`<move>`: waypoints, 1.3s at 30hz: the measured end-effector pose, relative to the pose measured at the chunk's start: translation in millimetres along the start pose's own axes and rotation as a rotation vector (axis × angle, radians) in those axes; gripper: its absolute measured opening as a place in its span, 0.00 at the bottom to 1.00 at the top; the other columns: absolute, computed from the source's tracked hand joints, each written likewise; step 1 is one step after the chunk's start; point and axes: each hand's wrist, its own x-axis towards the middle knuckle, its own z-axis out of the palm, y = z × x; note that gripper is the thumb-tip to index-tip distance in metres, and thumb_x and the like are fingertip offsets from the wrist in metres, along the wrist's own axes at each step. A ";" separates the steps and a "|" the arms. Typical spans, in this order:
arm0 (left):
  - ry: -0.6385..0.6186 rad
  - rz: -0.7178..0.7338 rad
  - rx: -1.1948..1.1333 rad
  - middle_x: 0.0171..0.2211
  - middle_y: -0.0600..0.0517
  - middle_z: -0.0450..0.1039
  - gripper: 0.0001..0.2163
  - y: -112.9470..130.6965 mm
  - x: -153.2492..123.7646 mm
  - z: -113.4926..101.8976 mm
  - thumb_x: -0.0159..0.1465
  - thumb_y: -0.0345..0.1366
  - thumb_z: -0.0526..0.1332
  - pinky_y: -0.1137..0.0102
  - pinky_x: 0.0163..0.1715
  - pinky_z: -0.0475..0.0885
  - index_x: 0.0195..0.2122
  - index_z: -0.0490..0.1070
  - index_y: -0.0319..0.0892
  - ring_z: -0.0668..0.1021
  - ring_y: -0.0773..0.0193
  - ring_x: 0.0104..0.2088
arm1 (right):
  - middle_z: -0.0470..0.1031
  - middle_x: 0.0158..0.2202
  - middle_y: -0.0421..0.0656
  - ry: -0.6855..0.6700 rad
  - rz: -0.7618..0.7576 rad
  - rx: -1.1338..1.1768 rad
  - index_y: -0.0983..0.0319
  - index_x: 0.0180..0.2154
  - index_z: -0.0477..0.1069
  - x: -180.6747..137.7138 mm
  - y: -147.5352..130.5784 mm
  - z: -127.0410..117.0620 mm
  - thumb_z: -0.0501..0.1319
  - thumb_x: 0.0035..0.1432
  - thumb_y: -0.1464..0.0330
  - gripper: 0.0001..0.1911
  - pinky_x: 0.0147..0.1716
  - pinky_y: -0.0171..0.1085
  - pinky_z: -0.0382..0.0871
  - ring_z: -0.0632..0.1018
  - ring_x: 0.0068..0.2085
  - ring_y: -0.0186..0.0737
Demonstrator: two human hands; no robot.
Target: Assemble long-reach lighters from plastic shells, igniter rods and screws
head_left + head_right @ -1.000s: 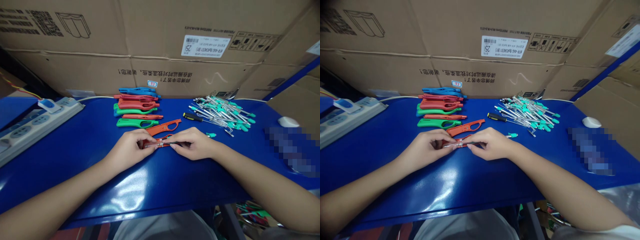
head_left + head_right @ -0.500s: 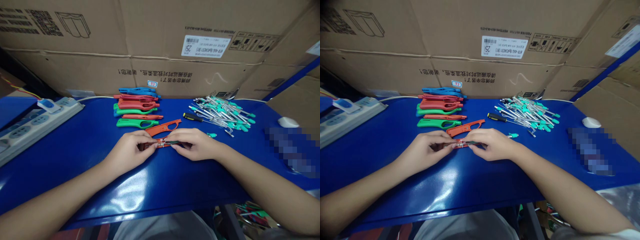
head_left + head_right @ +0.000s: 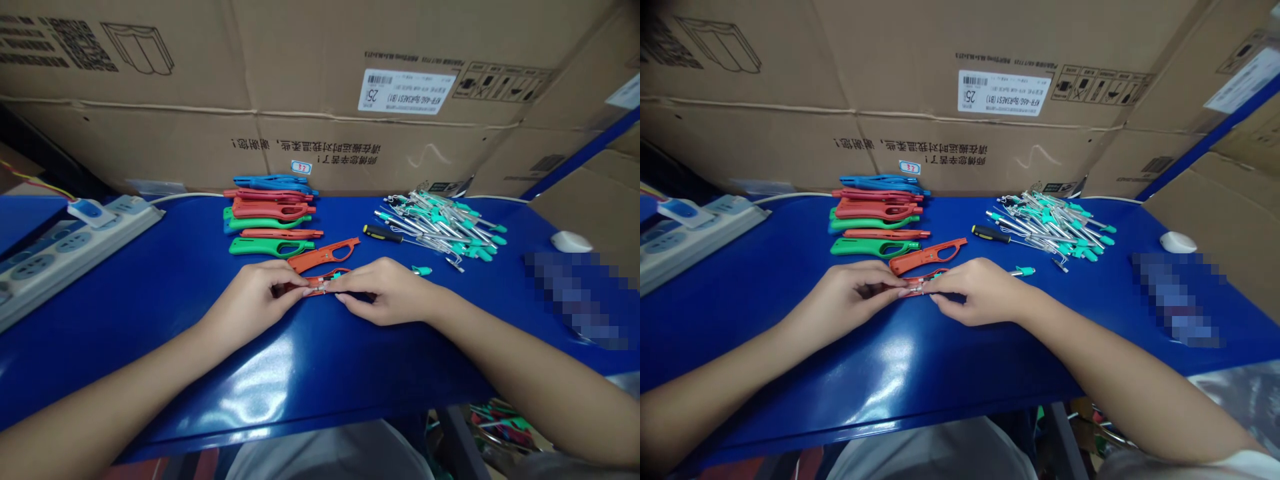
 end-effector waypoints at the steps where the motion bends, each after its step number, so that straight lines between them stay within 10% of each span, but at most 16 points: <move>1: -0.002 0.004 0.009 0.34 0.52 0.80 0.06 0.5 -0.1 -0.3 0.67 0.36 0.66 0.72 0.30 0.70 0.38 0.83 0.45 0.79 0.66 0.29 | 0.84 0.48 0.43 -0.013 0.007 -0.015 0.59 0.54 0.77 -0.4 -0.5 -1.1 0.58 0.66 0.71 0.17 0.42 0.35 0.76 0.84 0.44 0.39; 10: 0.056 0.089 0.129 0.38 0.52 0.79 0.07 9.2 -3.4 -3.6 0.67 0.34 0.65 0.72 0.28 0.71 0.43 0.81 0.44 0.76 0.69 0.27 | 0.78 0.46 0.48 0.026 0.094 -0.112 0.62 0.47 0.75 -6.2 9.1 -23.9 0.59 0.66 0.71 0.10 0.40 0.36 0.72 0.79 0.42 0.39; 20: -0.183 0.352 0.305 0.61 0.44 0.70 0.19 10.7 -9.8 5.3 0.72 0.33 0.57 0.54 0.62 0.69 0.64 0.68 0.46 0.71 0.53 0.62 | 0.76 0.39 0.43 -0.091 0.172 -0.150 0.62 0.39 0.73 -4.7 14.0 -17.5 0.60 0.68 0.66 0.07 0.33 0.34 0.64 0.75 0.35 0.36; 39: -0.228 0.367 0.511 0.62 0.37 0.68 0.21 18.9 -10.6 12.1 0.73 0.34 0.54 0.50 0.59 0.73 0.66 0.66 0.38 0.72 0.46 0.61 | 0.78 0.42 0.47 -0.122 0.142 -0.248 0.63 0.42 0.77 -4.1 9.3 -16.5 0.58 0.68 0.70 0.09 0.39 0.38 0.70 0.79 0.40 0.42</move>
